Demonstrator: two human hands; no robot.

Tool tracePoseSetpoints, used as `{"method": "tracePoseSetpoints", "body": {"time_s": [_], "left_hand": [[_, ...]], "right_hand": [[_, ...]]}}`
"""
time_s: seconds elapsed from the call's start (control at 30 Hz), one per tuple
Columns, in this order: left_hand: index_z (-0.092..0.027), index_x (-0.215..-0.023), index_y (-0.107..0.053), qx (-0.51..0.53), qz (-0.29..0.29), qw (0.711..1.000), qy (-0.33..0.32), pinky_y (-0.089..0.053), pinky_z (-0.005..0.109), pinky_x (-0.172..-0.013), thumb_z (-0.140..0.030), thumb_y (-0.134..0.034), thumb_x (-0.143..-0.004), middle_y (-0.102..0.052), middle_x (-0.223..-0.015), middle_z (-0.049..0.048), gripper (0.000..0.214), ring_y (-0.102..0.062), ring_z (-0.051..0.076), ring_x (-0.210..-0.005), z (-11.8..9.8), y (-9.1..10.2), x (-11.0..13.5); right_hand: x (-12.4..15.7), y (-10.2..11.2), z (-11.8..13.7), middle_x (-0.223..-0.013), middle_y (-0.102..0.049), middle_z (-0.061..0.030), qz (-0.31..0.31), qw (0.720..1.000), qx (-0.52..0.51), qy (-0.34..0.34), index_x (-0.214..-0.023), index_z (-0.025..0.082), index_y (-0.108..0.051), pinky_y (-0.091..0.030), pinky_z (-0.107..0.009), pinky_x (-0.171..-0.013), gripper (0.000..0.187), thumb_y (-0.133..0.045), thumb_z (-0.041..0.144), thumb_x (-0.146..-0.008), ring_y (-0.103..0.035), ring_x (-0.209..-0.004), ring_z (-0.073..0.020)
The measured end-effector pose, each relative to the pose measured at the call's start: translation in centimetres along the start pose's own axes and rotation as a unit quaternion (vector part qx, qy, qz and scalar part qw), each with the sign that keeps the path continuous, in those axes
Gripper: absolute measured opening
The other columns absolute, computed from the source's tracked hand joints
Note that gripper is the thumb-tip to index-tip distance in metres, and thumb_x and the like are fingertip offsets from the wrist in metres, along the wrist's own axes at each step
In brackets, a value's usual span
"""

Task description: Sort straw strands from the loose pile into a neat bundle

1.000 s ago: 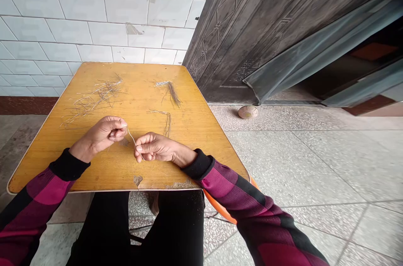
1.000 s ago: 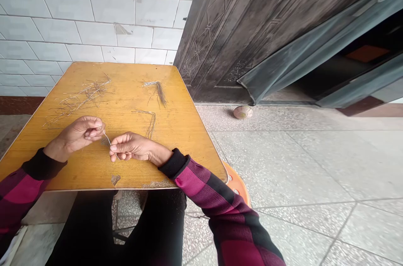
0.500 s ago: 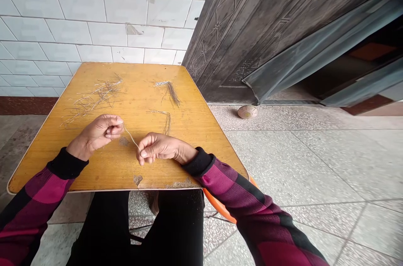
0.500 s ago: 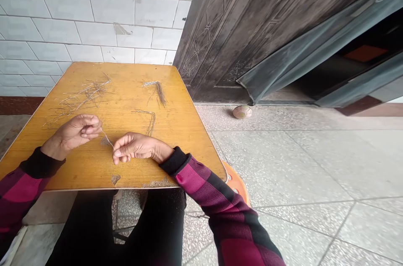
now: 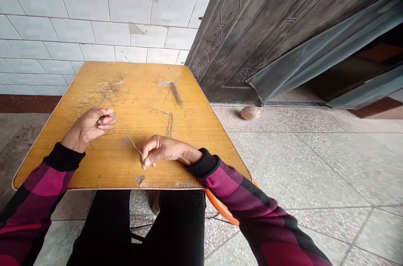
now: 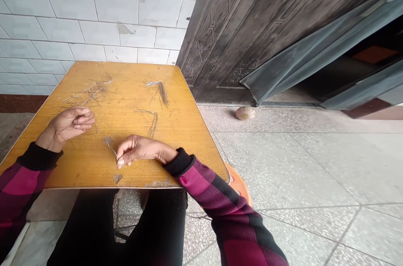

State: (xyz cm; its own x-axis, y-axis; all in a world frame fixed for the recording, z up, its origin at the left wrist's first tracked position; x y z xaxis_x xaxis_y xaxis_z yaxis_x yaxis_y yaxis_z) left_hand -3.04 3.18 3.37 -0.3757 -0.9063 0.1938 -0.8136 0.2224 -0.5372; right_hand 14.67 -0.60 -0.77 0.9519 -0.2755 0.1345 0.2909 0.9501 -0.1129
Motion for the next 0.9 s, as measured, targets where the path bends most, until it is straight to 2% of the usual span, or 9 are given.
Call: {"method": "tracePoseSetpoints", "body": {"time_s": [0.13,0.23,0.3,0.37,0.47,0.53,0.63,0.77,0.9], "left_hand": [[-0.014,-0.05,-0.045,0.003,-0.012,1.0,-0.013,-0.03,0.011,-0.033,-0.009,-0.063,-0.069,-0.041,-0.044,-0.0038,0.027,-0.034,0.002,-0.037,-1.1,0.8,0.2],[-0.014,-0.05,-0.043,0.0,-0.034,0.998,-0.05,-0.03,0.011,-0.034,-0.01,-0.063,-0.07,-0.038,-0.043,-0.0055,0.029,-0.034,0.002,-0.037,-2.3,1.5,0.5],[-0.014,-0.05,-0.044,-0.02,-0.04,0.997,-0.064,-0.03,0.011,-0.035,-0.011,-0.066,-0.069,-0.038,-0.043,-0.0054,0.029,-0.034,0.002,-0.037,-2.5,1.6,0.6],[-0.013,-0.05,-0.045,-0.048,-0.036,0.996,-0.061,-0.029,0.011,-0.035,-0.012,-0.069,-0.067,-0.04,-0.044,-0.0044,0.029,-0.035,0.002,-0.039,-2.1,1.3,0.6],[-0.013,-0.049,-0.046,-0.08,-0.034,0.995,-0.052,-0.029,0.012,-0.036,-0.016,-0.073,-0.065,-0.041,-0.045,-0.0035,0.032,-0.036,0.003,-0.041,-1.0,0.5,0.4],[-0.013,-0.05,-0.046,-0.088,-0.042,0.994,-0.044,-0.028,0.013,-0.037,-0.019,-0.074,-0.064,-0.042,-0.046,-0.0036,0.032,-0.035,0.003,-0.041,-0.2,0.1,0.2],[-0.013,-0.052,-0.047,-0.089,-0.051,0.994,-0.033,-0.028,0.013,-0.037,-0.019,-0.074,-0.064,-0.042,-0.047,-0.0039,0.03,-0.034,0.002,-0.041,0.7,-0.5,-0.1],[-0.013,-0.053,-0.048,-0.096,-0.052,0.994,-0.032,-0.028,0.013,-0.038,-0.018,-0.072,-0.067,-0.044,-0.048,-0.003,0.028,-0.035,0.003,-0.042,1.6,-0.8,-0.4],[-0.013,-0.054,-0.049,-0.093,-0.055,0.994,-0.027,-0.029,0.013,-0.037,-0.017,-0.071,-0.067,-0.045,-0.048,-0.0028,0.026,-0.035,0.002,-0.041,2.0,-0.6,-0.7]], "right_hand": [[0.2,-0.4,-0.7,-0.068,-0.068,-0.0007,0.032,0.999,0.024,-0.035,-0.075,0.011,-0.069,-0.043,-0.02,-0.054,0.021,-0.074,0.031,-0.074,-0.057,-0.055,-0.0063],[0.8,-1.0,-1.3,-0.066,-0.067,-0.0001,0.1,0.988,0.068,-0.094,-0.075,0.01,-0.069,-0.044,-0.018,-0.054,0.017,-0.072,0.028,-0.075,-0.059,-0.056,-0.0066],[1.4,-0.6,-1.2,-0.063,-0.065,0.0013,0.11,0.981,0.1,-0.128,-0.074,0.011,-0.068,-0.042,-0.017,-0.051,0.014,-0.071,0.025,-0.074,-0.059,-0.054,-0.0062],[1.7,1.0,-0.3,-0.06,-0.064,0.0026,0.034,0.984,0.129,-0.122,-0.074,0.012,-0.068,-0.039,-0.015,-0.045,0.013,-0.069,0.025,-0.075,-0.055,-0.049,-0.0048],[2.1,3.4,1.9,-0.061,-0.062,0.0034,-0.158,0.978,0.131,-0.04,-0.073,0.013,-0.064,-0.03,-0.015,-0.038,0.019,-0.066,0.031,-0.08,-0.043,-0.04,-0.0016],[2.1,3.4,2.5,-0.064,-0.063,0.0027,-0.219,0.969,0.115,0.004,-0.074,0.014,-0.061,-0.029,-0.016,-0.037,0.025,-0.064,0.038,-0.082,-0.039,-0.039,-0.0013],[1.4,2.1,2.3,-0.066,-0.06,0.0019,-0.244,0.957,0.151,0.035,-0.078,0.015,-0.061,-0.034,-0.017,-0.04,0.03,-0.063,0.044,-0.083,-0.044,-0.044,-0.0035],[0.6,0.8,1.4,-0.058,-0.054,0.0043,-0.256,0.937,0.235,0.033,-0.073,0.015,-0.06,-0.037,-0.017,-0.043,0.027,-0.063,0.039,-0.084,-0.049,-0.044,-0.0043],[0.4,0.6,0.6,-0.058,-0.057,0.0041,-0.241,0.947,0.21,0.01,-0.076,0.015,-0.058,-0.042,-0.017,-0.042,0.019,-0.059,0.031,-0.085,-0.055,-0.043,-0.006]]}}
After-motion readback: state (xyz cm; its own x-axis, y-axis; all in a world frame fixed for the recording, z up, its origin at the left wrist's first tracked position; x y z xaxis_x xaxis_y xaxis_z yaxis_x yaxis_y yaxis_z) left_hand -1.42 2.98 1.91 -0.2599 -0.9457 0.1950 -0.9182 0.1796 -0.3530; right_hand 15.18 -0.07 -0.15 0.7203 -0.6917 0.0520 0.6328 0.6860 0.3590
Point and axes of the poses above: each hand's wrist, its own x-axis away from the middle knuckle, its own y-axis out of the back of the hand, z = x × y, the point moved 6 cm from there along -x, towards the middle knuckle
